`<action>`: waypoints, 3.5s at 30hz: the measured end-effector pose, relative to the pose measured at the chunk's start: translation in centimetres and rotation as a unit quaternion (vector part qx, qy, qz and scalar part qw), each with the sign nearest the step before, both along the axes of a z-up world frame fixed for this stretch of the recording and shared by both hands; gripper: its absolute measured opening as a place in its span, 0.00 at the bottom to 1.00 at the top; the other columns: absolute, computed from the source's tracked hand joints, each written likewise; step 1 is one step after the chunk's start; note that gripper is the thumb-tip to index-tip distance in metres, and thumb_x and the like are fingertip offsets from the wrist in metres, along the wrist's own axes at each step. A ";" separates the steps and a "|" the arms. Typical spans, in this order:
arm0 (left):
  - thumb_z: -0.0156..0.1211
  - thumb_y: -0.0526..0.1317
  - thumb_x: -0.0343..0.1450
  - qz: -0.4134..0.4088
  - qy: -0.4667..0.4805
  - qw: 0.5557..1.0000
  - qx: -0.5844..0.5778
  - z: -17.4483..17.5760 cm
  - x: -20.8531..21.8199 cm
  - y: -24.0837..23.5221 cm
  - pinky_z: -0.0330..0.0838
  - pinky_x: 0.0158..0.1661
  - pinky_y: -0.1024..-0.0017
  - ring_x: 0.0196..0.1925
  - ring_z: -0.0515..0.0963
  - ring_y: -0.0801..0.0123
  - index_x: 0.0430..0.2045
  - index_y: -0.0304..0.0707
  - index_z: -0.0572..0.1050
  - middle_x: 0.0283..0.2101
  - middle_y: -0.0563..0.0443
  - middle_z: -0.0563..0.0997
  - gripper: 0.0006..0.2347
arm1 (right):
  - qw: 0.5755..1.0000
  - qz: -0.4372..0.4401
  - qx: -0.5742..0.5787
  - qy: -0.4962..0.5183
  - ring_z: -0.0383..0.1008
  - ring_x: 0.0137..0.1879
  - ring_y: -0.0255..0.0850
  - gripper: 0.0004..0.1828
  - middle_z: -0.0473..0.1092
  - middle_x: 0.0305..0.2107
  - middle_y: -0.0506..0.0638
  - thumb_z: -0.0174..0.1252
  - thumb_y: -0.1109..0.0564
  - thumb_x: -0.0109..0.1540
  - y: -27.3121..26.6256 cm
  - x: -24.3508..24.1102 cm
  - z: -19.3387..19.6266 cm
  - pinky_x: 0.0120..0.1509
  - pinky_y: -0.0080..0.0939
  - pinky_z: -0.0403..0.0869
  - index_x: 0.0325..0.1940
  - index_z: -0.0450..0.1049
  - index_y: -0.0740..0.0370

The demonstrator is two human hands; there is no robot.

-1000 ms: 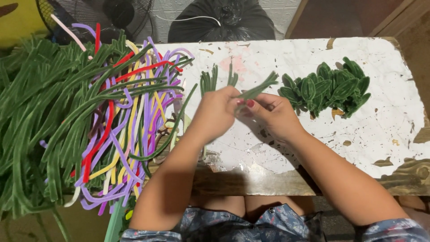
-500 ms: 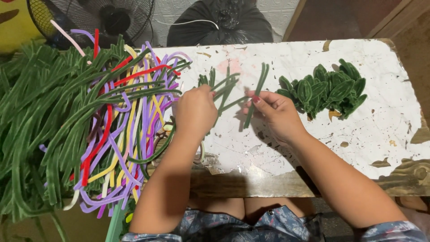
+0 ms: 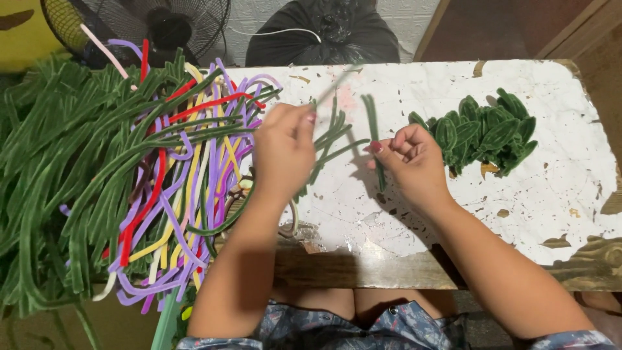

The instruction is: The person assembles green pipe cleaners by twisting them together to form small leaf-like shapes. They repeatedly pick up green pipe cleaners, twist them into loops, and place the finished pieces on the table. The task continues throughout the clip with consistent hand movements.

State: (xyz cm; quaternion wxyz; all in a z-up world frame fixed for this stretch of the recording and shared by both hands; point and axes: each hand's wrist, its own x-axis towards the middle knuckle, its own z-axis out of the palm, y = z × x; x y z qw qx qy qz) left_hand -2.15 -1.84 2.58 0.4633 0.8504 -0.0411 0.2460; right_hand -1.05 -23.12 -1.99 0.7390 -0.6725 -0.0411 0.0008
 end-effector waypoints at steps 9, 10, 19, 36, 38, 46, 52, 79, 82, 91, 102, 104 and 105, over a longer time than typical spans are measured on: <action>0.56 0.38 0.70 0.012 0.210 0.976 0.064 -0.3 0.6 2.8 0.77 0.47 0.53 0.45 0.84 0.48 0.45 0.40 0.82 0.29 0.45 0.85 0.12 | 1.000 -0.001 0.009 0.016 0.80 0.30 0.38 0.12 0.76 0.32 0.53 0.61 0.65 0.64 0.1 0.2 -0.3 0.34 0.32 0.82 0.44 0.63 0.61; 0.56 0.38 0.70 0.013 0.209 0.976 0.065 -0.5 0.8 3.2 0.77 0.47 0.53 0.45 0.84 0.48 0.45 0.40 0.82 0.29 0.45 0.85 0.12 | 1.000 0.000 0.010 0.016 0.80 0.30 0.38 0.12 0.76 0.32 0.53 0.61 0.65 0.64 0.3 0.1 -0.2 0.34 0.32 0.82 0.44 0.63 0.61; 0.62 0.39 0.65 0.011 0.311 0.927 0.208 -1.7 1.3 2.8 0.79 0.41 0.50 0.39 0.85 0.41 0.26 0.31 0.83 0.25 0.35 0.82 0.08 | 1.000 0.003 0.007 0.020 0.79 0.30 0.35 0.11 0.74 0.31 0.49 0.62 0.66 0.64 0.8 -0.2 -0.6 0.34 0.31 0.82 0.44 0.65 0.62; 0.57 0.26 0.62 -0.012 0.301 0.953 0.029 2.4 -0.4 1.9 0.76 0.45 0.53 0.46 0.80 0.48 0.53 0.25 0.68 0.34 0.38 0.77 0.22 | 1.000 0.014 -0.008 0.013 0.80 0.31 0.37 0.12 0.74 0.29 0.48 0.63 0.67 0.62 1.0 -0.5 -0.3 0.34 0.32 0.81 0.45 0.67 0.63; 0.57 0.26 0.62 -0.008 0.297 0.955 0.026 2.3 -0.3 2.0 0.76 0.45 0.53 0.46 0.79 0.49 0.53 0.26 0.67 0.34 0.39 0.76 0.22 | 1.000 0.016 -0.006 0.012 0.80 0.31 0.38 0.12 0.74 0.29 0.49 0.62 0.67 0.62 0.8 -0.1 -0.8 0.34 0.34 0.81 0.45 0.67 0.63; 0.64 0.29 0.63 0.020 0.268 0.963 0.033 -0.1 1.1 2.7 0.77 0.43 0.57 0.43 0.81 0.52 0.49 0.28 0.73 0.30 0.42 0.78 0.19 | 1.000 0.018 -0.020 0.014 0.80 0.30 0.38 0.12 0.74 0.29 0.49 0.62 0.67 0.62 0.9 0.0 -0.6 0.34 0.33 0.79 0.45 0.67 0.64; 0.68 0.33 0.62 0.018 0.260 0.965 0.025 -1.5 1.6 2.8 0.78 0.41 0.61 0.40 0.82 0.56 0.46 0.28 0.76 0.27 0.46 0.79 0.18 | 0.999 0.013 -0.033 0.013 0.80 0.31 0.37 0.11 0.74 0.30 0.49 0.62 0.67 0.62 1.0 -0.2 -0.3 0.34 0.31 0.78 0.45 0.68 0.64; 0.63 0.31 0.69 -0.169 0.040 0.981 0.084 -0.1 -1.0 -2.2 0.80 0.37 0.70 0.35 0.84 0.60 0.35 0.39 0.84 0.32 0.46 0.82 0.06 | 0.992 0.000 -0.108 -0.057 0.81 0.35 0.41 0.25 0.77 0.30 0.58 0.60 0.72 0.60 1.0 -1.4 2.1 0.44 0.38 0.79 0.61 0.71 0.61; 0.57 0.26 0.70 -0.217 0.062 0.972 0.062 0.9 -1.2 -1.5 0.80 0.39 0.65 0.38 0.84 0.52 0.38 0.32 0.83 0.35 0.40 0.83 0.09 | 0.996 0.021 -0.076 -0.038 0.77 0.36 0.35 0.16 0.77 0.30 0.55 0.61 0.70 0.61 -0.3 -0.3 0.5 0.42 0.36 0.78 0.53 0.78 0.66; 0.62 0.29 0.69 -0.237 0.095 0.964 -0.073 1.7 -1.1 0.2 0.79 0.40 0.65 0.37 0.84 0.55 0.31 0.37 0.84 0.31 0.42 0.84 0.05 | 0.922 0.238 0.289 0.101 0.81 0.33 0.53 0.08 0.74 0.26 0.63 0.60 0.63 0.61 -3.8 1.9 -5.2 0.41 0.53 0.83 0.41 0.73 0.72; 0.71 0.39 0.65 -0.374 0.153 0.874 -0.271 1.1 -2.0 -2.7 0.76 0.54 0.61 0.51 0.78 0.54 0.27 0.41 0.81 0.45 0.40 0.80 0.05 | 0.671 0.552 0.486 0.097 0.69 0.13 0.48 0.07 0.62 0.12 0.53 0.57 0.65 0.58 -3.1 0.2 -4.2 0.27 0.51 0.72 0.31 0.64 0.66; 0.72 0.37 0.64 -0.370 0.156 0.872 -0.279 -0.6 -1.5 -2.9 0.77 0.49 0.66 0.45 0.80 0.60 0.27 0.38 0.82 0.40 0.42 0.82 0.05 | 0.673 0.552 0.485 0.092 0.70 0.14 0.48 0.06 0.63 0.13 0.52 0.57 0.65 0.59 -3.2 0.3 -3.9 0.28 0.50 0.73 0.33 0.65 0.65; 0.73 0.34 0.64 -0.365 0.161 0.871 -0.288 -1.5 -1.3 -3.0 0.79 0.44 0.71 0.38 0.82 0.65 0.26 0.35 0.82 0.34 0.45 0.83 0.05 | 0.674 0.551 0.484 0.089 0.71 0.15 0.47 0.06 0.63 0.13 0.51 0.57 0.65 0.60 -3.3 0.4 -3.7 0.29 0.50 0.74 0.34 0.66 0.65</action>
